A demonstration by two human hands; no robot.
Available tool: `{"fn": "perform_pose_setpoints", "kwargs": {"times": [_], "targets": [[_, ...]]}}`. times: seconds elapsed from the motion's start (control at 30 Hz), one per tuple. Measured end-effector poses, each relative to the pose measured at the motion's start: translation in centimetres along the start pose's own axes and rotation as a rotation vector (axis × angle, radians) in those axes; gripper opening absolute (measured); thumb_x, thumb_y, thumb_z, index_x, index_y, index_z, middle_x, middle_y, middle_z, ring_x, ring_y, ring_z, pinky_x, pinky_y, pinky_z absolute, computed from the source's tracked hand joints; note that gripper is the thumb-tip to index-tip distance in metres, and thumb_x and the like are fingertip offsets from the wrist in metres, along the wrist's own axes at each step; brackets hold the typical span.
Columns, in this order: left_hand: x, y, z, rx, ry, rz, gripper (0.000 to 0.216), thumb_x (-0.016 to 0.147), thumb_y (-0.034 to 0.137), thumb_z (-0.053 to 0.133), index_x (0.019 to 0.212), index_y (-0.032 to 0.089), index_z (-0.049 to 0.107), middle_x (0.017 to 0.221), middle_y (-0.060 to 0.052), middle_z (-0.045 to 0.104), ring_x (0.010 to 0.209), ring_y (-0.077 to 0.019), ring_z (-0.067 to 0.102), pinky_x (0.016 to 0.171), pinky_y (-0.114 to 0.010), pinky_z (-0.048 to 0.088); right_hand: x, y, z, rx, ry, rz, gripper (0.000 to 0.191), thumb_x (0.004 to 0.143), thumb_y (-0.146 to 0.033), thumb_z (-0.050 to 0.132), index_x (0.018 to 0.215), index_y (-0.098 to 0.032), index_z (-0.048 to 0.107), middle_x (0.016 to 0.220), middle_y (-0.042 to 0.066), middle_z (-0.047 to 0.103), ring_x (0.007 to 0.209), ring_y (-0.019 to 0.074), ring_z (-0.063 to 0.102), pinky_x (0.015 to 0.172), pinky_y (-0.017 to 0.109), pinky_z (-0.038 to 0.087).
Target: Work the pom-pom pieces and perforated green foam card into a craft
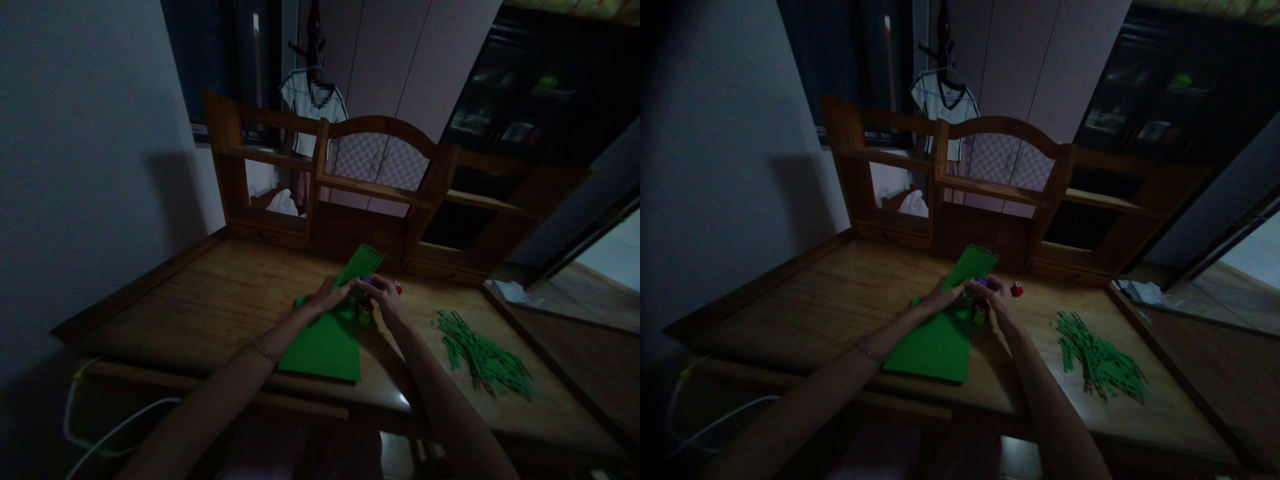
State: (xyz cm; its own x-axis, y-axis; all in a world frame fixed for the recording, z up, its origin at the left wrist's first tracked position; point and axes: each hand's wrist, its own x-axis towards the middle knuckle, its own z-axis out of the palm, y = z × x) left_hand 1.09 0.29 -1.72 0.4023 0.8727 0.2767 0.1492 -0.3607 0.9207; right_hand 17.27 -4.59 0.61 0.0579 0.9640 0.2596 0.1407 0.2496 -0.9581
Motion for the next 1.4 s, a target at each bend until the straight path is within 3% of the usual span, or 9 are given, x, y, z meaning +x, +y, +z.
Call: {"fn": "perform_pose_setpoints", "kwargs": {"times": [0.17, 0.37, 0.53, 0.73, 1.13, 1.4], "targets": [[0.3, 0.4, 0.1, -0.02, 0.021, 0.101, 0.042, 0.085, 0.051, 0.049, 0.107, 0.02, 0.068, 0.105, -0.004, 0.069, 0.102, -0.0197, 0.062, 0.089, -0.031, 0.047, 0.0, -0.2, 0.1, 0.015, -0.008, 0.026, 0.034, 0.066, -0.052, 0.071, 0.077, -0.02, 0.064, 0.074, 0.001, 0.062, 0.067, 0.0164, 0.054, 0.061, 0.027, 0.038], [0.4, 1.0, -0.2, 0.162, 0.088, 0.242, 0.027, 0.083, 0.04, 0.055, 0.098, 0.024, 0.07, 0.093, -0.004, 0.071, 0.102, -0.0211, 0.061, 0.096, -0.034, 0.043, 0.1, -0.2, 0.0, 0.042, -0.037, 0.057, 0.033, 0.066, -0.051, 0.072, 0.076, -0.02, 0.064, 0.075, 0.002, 0.063, 0.068, 0.0166, 0.055, 0.061, 0.027, 0.039], [0.3, 0.8, -0.2, 0.189, 0.175, 0.204, 0.034, 0.086, 0.045, 0.05, 0.101, 0.022, 0.069, 0.099, -0.006, 0.07, 0.104, -0.0233, 0.061, 0.094, -0.035, 0.043, 0.2, -0.3, 0.2, 0.069, -0.049, 0.086, 0.034, 0.065, -0.05, 0.073, 0.079, -0.02, 0.064, 0.077, 0.001, 0.064, 0.067, 0.0164, 0.055, 0.06, 0.027, 0.039], [0.1, 1.0, -0.6, 0.221, 0.177, 0.167, 0.038, 0.089, 0.046, 0.046, 0.107, 0.021, 0.068, 0.108, -0.007, 0.068, 0.105, -0.0233, 0.06, 0.092, -0.033, 0.044, -0.1, -0.3, 0.5, 0.097, -0.078, 0.09, 0.038, 0.065, -0.047, 0.075, 0.092, -0.022, 0.065, 0.084, 0.002, 0.066, 0.07, 0.0167, 0.058, 0.061, 0.027, 0.041], [-0.1, 1.7, -0.8, 0.29, 0.194, 0.119, 0.042, 0.092, 0.047, 0.039, 0.107, 0.02, 0.068, 0.104, -0.006, 0.069, 0.1, -0.0202, 0.063, 0.091, -0.029, 0.045, 0.1, 0.0, 0.8, 0.162, -0.114, 0.103, 0.033, 0.064, -0.037, 0.078, 0.09, -0.02, 0.065, 0.085, 0.002, 0.067, 0.075, 0.0169, 0.061, 0.067, 0.026, 0.046], [-0.1, 1.7, -0.5, 0.183, 0.205, 0.08, 0.044, 0.088, 0.053, 0.042, 0.099, 0.02, 0.07, 0.098, -0.005, 0.071, 0.096, -0.0204, 0.065, 0.082, -0.028, 0.049, 0.0, -0.4, 1.0, 0.19, -0.081, 0.12, 0.031, 0.064, -0.034, 0.078, 0.088, -0.021, 0.065, 0.083, 0.001, 0.067, 0.072, 0.0155, 0.061, 0.065, 0.025, 0.046]]}}
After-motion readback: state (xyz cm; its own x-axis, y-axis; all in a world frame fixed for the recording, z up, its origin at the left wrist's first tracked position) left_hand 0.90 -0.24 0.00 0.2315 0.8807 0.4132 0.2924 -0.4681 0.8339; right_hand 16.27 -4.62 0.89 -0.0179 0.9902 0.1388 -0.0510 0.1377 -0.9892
